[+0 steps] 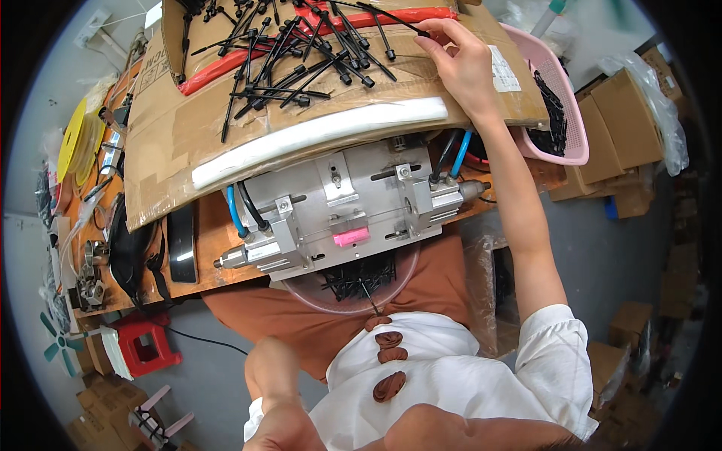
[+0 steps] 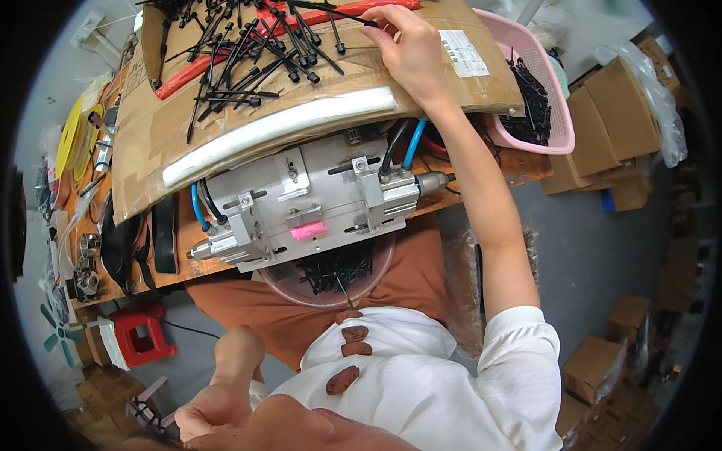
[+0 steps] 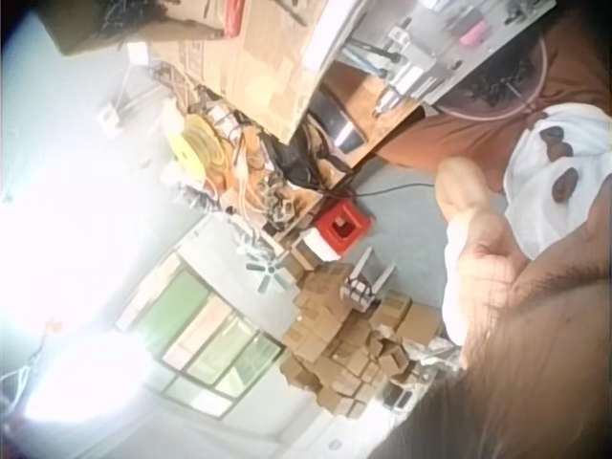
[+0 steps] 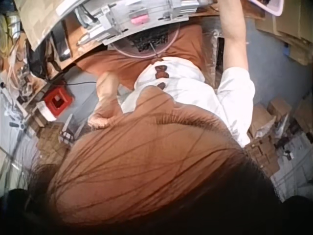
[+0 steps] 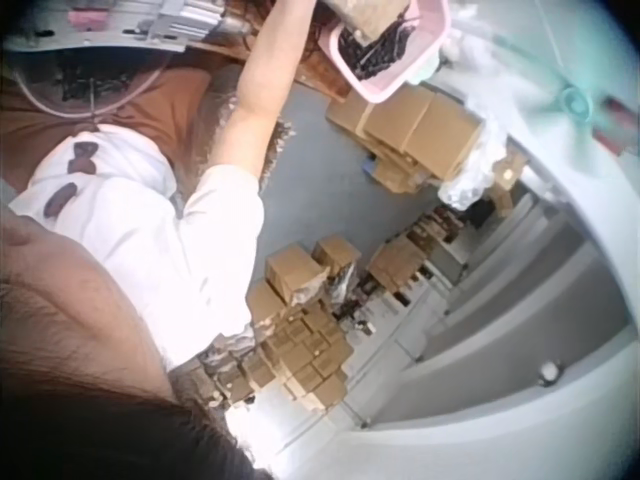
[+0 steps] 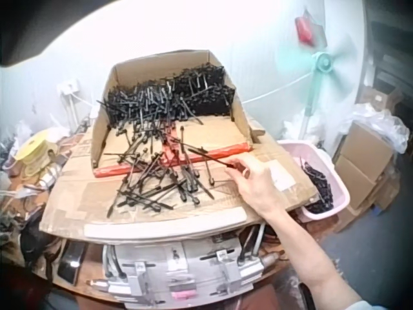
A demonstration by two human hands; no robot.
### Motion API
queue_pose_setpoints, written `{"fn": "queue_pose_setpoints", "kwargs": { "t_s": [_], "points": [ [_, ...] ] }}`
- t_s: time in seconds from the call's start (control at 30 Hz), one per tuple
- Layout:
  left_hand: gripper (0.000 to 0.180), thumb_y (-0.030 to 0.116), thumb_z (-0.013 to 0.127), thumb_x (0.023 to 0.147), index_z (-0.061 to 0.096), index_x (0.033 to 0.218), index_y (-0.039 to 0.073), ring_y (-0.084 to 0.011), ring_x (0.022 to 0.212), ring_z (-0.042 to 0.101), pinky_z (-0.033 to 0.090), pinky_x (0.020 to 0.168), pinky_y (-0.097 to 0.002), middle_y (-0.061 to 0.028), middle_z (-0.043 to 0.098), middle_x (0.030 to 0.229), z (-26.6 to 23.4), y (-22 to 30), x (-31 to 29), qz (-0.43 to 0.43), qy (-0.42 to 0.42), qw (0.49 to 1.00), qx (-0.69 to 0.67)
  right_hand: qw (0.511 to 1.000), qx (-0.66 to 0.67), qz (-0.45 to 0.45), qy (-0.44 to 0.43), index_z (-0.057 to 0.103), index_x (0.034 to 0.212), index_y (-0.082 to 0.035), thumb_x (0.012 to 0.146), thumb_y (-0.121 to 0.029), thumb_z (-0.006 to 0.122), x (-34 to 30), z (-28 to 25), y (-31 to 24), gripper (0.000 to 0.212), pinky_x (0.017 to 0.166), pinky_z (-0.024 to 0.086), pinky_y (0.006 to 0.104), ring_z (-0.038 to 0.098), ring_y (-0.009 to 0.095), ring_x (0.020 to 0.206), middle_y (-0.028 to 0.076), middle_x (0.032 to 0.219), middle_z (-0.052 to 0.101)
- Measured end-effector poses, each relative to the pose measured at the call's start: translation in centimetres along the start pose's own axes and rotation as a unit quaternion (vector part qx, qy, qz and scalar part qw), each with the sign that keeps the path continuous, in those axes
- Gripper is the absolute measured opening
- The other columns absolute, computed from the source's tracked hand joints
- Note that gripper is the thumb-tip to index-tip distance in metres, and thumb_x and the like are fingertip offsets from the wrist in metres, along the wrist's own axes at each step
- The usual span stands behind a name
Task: The person picks up a cable tie from a cardboard box, places it into a pneumatic machine, and presses a pink lever to activate the device. They repeat this process, handling each cable tie one at a time and occasionally moving ties aside in the box to reach others.
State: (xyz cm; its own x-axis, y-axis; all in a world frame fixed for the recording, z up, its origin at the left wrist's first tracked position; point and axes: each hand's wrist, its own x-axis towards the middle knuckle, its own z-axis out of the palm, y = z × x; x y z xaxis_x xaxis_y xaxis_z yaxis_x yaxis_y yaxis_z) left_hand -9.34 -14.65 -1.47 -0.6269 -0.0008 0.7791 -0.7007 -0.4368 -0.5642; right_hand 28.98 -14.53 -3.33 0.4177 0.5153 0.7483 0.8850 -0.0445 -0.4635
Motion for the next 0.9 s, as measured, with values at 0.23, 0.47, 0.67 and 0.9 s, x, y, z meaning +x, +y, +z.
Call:
{"fn": "queue_pose_setpoints", "kwargs": {
  "t_s": [0.23, 0.47, 0.67, 0.9],
  "points": [
    [0.024, 0.016, 0.062, 0.069, 0.043, 0.054, 0.013, -0.0104, 0.047, 0.042, 0.035, 0.051, -0.0241, 0.0060, 0.044, 0.053, -3.1, 2.0, -0.1, -0.107, -0.163, 0.953, 0.231, 1.000, 0.005, 0.007, 0.028, 0.068, 0.099, -0.006, 0.081, -0.007, 0.069, -0.2, -0.4, 0.1, 0.017, 0.058, 0.045, 0.0225, 0.057, 0.008, 0.066, 0.001, 0.091, 0.068],
    [0.022, -0.011, 0.053, 0.081, 0.056, 0.100, 0.000, -0.0310, 0.087, 0.054, 0.046, 0.077, -0.0374, -0.0121, 0.056, 0.094, -9.0, -16.4, -7.5, -0.418, -0.499, 0.606, 0.457, 1.000, -0.010, -0.023, 0.007, 0.066, 0.099, -0.005, 0.082, -0.006, 0.068, -0.1, -0.5, -0.3, 0.017, 0.059, 0.045, 0.0234, 0.058, 0.010, 0.068, 0.002, 0.091, 0.067],
    [0.032, -0.018, 0.052, 0.072, 0.058, 0.096, 0.002, -0.0325, 0.090, 0.055, 0.045, 0.081, -0.0410, -0.0133, 0.057, 0.095, -12.8, -18.9, -8.2, -0.540, -0.535, 0.534, 0.369, 0.999, 0.012, -0.007, -0.052, 0.065, 0.104, -0.006, 0.084, -0.006, 0.066, 0.2, 0.1, -0.3, 0.020, 0.060, 0.046, 0.0243, 0.058, 0.012, 0.070, 0.001, 0.093, 0.068],
    [0.025, -0.012, 0.055, 0.074, 0.059, 0.097, -0.001, -0.0285, 0.089, 0.056, 0.047, 0.074, -0.0370, -0.0125, 0.060, 0.091, -12.0, -19.0, -5.0, -0.390, -0.602, 0.545, 0.435, 0.978, 0.084, -0.096, -0.166, 0.058, 0.103, -0.002, 0.086, -0.005, 0.061, 0.7, 1.5, -1.4, 0.018, 0.082, 0.049, 0.0363, 0.061, 0.032, 0.095, 0.013, 0.098, 0.065]
  ]
}}
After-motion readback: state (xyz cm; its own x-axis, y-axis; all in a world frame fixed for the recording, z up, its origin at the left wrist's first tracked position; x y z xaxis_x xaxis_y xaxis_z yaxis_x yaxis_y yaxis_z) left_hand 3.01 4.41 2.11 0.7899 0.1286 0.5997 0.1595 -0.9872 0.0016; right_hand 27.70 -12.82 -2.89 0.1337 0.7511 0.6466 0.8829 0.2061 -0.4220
